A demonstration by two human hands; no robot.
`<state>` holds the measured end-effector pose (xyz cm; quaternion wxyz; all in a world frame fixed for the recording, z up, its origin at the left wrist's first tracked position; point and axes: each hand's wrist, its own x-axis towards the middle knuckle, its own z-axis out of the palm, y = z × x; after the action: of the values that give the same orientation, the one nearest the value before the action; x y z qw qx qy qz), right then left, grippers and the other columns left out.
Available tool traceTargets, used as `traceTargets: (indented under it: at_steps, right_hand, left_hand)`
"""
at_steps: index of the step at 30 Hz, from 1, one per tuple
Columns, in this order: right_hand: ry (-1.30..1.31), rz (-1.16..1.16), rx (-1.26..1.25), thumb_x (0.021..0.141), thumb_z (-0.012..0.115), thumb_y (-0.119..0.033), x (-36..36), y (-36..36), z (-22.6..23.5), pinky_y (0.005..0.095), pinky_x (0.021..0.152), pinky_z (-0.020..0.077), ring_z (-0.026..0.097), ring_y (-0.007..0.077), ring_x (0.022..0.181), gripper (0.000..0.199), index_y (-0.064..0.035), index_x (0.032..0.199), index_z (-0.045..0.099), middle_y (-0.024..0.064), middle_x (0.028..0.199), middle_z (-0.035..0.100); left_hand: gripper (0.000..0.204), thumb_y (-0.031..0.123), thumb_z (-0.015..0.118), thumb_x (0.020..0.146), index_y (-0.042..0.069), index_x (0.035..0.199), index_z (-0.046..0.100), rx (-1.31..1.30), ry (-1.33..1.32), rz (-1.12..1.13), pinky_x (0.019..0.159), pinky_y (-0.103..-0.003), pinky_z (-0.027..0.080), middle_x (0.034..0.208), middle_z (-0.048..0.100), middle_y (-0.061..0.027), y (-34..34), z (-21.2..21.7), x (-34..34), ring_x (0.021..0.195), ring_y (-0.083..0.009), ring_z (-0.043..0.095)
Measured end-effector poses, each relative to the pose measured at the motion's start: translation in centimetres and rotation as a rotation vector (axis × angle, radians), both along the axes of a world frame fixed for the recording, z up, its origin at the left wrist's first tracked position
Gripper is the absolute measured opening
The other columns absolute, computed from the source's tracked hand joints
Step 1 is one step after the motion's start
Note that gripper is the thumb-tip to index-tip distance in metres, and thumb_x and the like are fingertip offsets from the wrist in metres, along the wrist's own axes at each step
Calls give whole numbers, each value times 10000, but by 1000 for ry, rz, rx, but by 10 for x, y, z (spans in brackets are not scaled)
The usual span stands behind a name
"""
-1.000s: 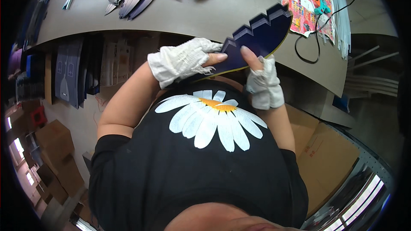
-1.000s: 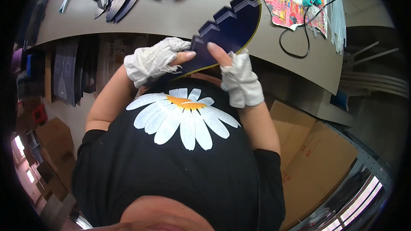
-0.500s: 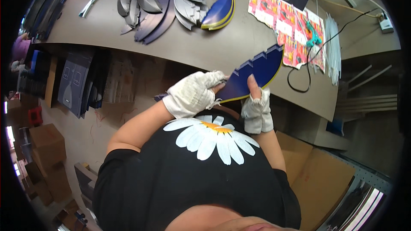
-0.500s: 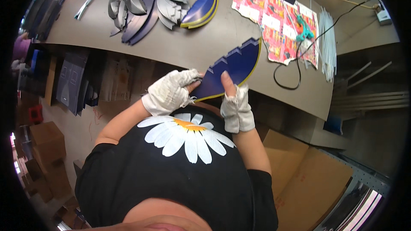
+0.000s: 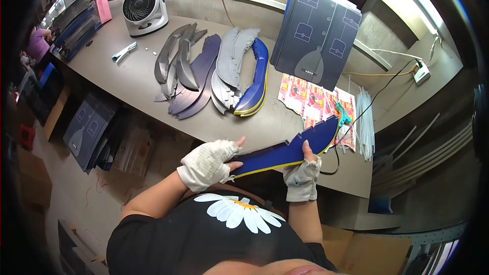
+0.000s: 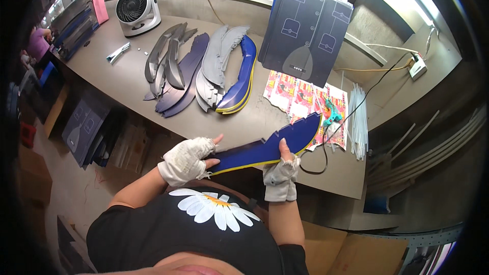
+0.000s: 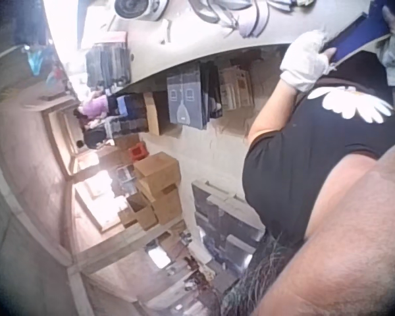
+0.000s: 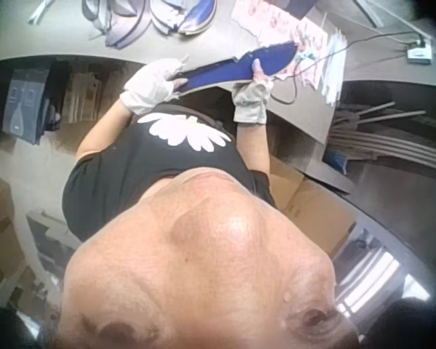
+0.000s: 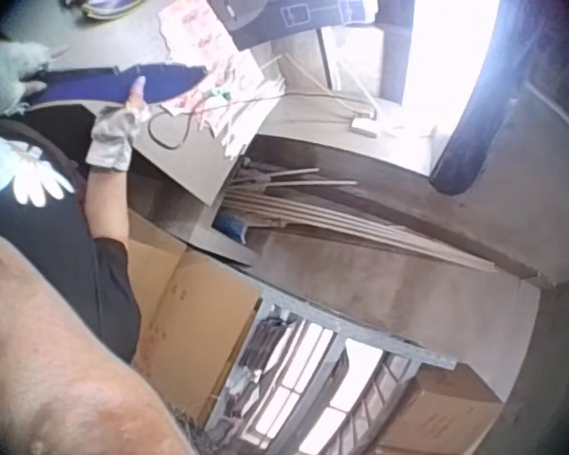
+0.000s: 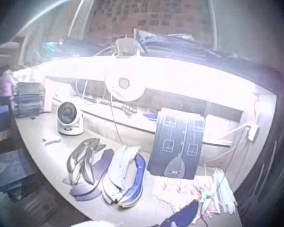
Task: The person gathers shoe components from the workbench and upper shelf, wraps and secures the outer covers onto the foam inserts by hand, and places the assembled piece onto the shelf above.
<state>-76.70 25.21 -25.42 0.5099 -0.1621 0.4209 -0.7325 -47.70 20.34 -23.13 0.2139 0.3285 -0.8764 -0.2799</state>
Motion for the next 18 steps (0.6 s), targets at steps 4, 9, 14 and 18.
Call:
traceTargets:
  at_steps: [4,9,14,18]
  right_hand:
    - [-17,-34,-63,1063,780,-288,12,-30,29,343,781,641,764,164,924,267,-122,1264,727,0,1085,776]
    - [-80,57,-94,1073,777,-277,22,-63,61,327,803,655,789,171,948,277,-116,1288,708,22,1103,790]
    - [146,450,-286,1162,616,-483,-16,-78,33,341,744,599,726,191,861,645,28,1555,596,118,1076,797]
    - [607,439,-47,1155,675,-381,-20,-96,30,342,787,600,724,177,888,579,52,1536,632,108,1065,795]
  left_hand:
    - [1097,417,968,822,10,1707,462,-381,-3,77,925,-459,593,1096,743,-168,2,28,-12,1010,-379,722]
    - [1053,354,989,814,43,1695,502,-363,-25,187,923,-472,590,1120,759,-148,-7,44,-18,995,-365,721]
    - [827,77,802,1028,17,1757,417,345,361,152,1156,-311,495,1510,688,-140,-55,41,-5,1324,-159,645]
    - [390,444,623,1170,56,1145,654,887,741,227,1020,-472,612,924,626,-54,-103,35,16,909,-248,677]
